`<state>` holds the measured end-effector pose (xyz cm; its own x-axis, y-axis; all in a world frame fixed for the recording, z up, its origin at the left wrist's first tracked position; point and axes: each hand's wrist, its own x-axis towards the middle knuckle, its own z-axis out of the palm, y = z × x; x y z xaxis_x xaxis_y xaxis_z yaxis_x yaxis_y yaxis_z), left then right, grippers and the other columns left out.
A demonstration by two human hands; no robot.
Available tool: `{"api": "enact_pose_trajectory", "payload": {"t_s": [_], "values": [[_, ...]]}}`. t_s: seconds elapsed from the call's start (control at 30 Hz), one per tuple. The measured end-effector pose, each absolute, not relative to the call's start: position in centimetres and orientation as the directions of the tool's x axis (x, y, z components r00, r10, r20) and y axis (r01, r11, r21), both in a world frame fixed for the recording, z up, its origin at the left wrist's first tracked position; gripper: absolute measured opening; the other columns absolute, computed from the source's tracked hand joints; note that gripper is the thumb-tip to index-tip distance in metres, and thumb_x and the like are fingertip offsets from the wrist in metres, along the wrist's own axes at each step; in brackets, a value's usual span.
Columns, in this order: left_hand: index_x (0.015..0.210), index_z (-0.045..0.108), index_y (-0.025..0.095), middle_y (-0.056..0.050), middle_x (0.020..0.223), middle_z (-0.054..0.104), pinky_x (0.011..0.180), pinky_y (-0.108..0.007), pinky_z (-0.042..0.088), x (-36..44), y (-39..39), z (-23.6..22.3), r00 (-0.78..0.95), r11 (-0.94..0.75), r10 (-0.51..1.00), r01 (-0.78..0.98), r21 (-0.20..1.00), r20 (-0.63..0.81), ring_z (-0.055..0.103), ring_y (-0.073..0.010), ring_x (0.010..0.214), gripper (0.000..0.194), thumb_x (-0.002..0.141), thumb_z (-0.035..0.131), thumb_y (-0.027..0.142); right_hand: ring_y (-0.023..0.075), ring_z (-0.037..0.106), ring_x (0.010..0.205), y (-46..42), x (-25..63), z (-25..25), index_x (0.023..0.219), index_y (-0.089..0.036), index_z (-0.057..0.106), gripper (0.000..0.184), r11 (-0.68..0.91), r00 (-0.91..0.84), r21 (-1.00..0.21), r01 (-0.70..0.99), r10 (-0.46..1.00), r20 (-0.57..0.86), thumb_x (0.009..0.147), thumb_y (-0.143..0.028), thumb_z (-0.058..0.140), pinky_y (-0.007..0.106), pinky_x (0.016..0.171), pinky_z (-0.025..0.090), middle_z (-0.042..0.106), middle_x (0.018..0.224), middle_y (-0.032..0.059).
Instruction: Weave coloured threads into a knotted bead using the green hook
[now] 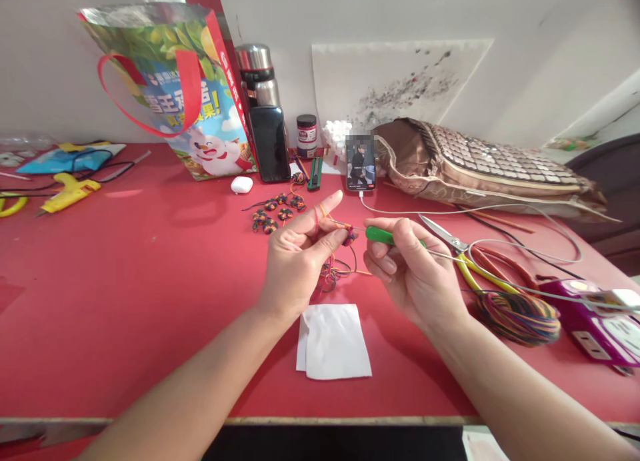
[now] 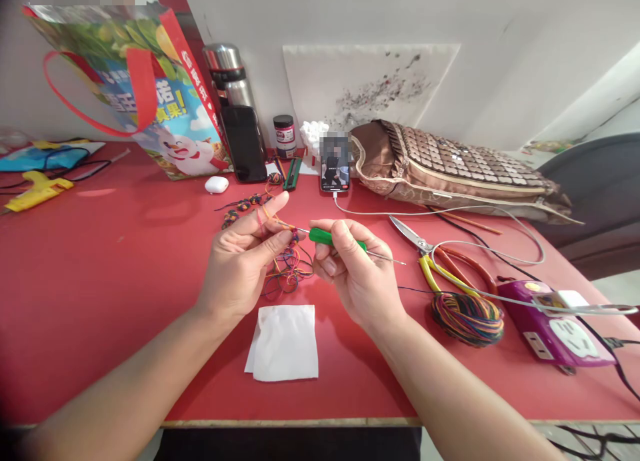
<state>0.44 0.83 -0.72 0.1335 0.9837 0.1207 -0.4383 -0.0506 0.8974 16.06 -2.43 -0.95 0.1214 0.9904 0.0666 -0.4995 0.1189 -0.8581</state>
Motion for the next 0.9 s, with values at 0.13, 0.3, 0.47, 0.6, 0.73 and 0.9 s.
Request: {"api": "enact_pose_trajectory", "payload": {"t_s": [0.13,0.3,0.47,0.6,0.73,0.9], "values": [[0.115,0.091,0.034,0.004,0.084,0.08,0.086,-0.026,0.062,0.3,0.7,-0.4,0.091,-0.096,0.986,-0.371,0.924,0.139,0.074,-0.0125,0.082,0.04,0.077,0.099,0.023,0.0084,0.043,0.052,-2.4,16.0,-1.0,0.09,-0.025,0.09,0.03,0.112,0.11,-0.861,-0.497,0.992,0.066,0.081,-0.053,0.098,0.026,0.049,0.041,0.066,0.065,-0.0005],[0.123,0.089,0.033,0.003,0.084,0.079,0.088,-0.029,0.062,0.2,0.6,-0.5,0.07,-0.14,0.984,-0.255,0.957,0.163,0.073,-0.0151,0.083,0.041,0.084,0.094,0.023,0.0096,0.045,0.053,-2.6,16.0,-1.0,0.092,-0.026,0.09,0.024,0.106,0.09,-0.878,-0.467,0.993,0.072,0.084,-0.048,0.095,0.028,0.051,0.045,0.068,0.067,-0.0001],[0.114,0.091,0.032,0.0,0.091,0.084,0.097,-0.034,0.063,0.2,0.5,-0.5,0.087,-0.164,0.979,-0.21,0.964,0.185,0.076,-0.0185,0.09,0.028,0.087,0.089,0.024,0.0095,0.048,0.054,-2.7,16.0,-1.1,0.097,-0.025,0.09,0.021,0.125,0.078,-0.87,-0.477,0.992,0.1,0.087,-0.043,0.094,0.028,0.053,0.047,0.07,0.068,-0.0006],[0.096,0.09,0.029,-0.001,0.1,0.085,0.09,-0.032,0.062,0.2,0.4,-0.3,0.064,-0.145,0.985,-0.203,0.968,0.161,0.076,-0.0174,0.092,0.011,0.086,0.09,0.024,0.011,0.052,0.055,-2.8,16.0,-1.6,0.105,-0.025,0.088,0.022,0.171,0.092,-0.889,-0.425,0.985,0.145,0.092,-0.043,0.089,0.029,0.055,0.049,0.069,0.069,-0.0015],[0.078,0.083,0.027,-0.003,0.088,0.083,0.102,-0.035,0.06,0.4,0.3,-0.4,0.078,-0.172,0.979,-0.205,0.964,0.191,0.077,-0.0255,0.123,0.011,0.087,0.088,0.024,0.0134,0.059,0.06,-2.9,15.9,-2.5,0.115,-0.027,0.087,0.023,0.241,0.106,-0.921,-0.307,0.97,0.219,0.102,-0.045,0.079,0.032,0.059,0.052,0.07,0.074,-0.0013],[0.08,0.085,0.028,-0.003,0.091,0.084,0.109,-0.041,0.057,0.5,0.4,-0.8,0.083,-0.17,0.978,-0.217,0.961,0.192,0.076,-0.0277,0.128,0.009,0.088,0.088,0.024,0.0133,0.061,0.06,-3.1,15.5,-2.8,0.113,-0.026,0.086,0.023,0.311,0.157,-0.921,-0.236,0.947,0.28,0.104,-0.046,0.078,0.032,0.059,0.054,0.07,0.074,-0.0013]]}}
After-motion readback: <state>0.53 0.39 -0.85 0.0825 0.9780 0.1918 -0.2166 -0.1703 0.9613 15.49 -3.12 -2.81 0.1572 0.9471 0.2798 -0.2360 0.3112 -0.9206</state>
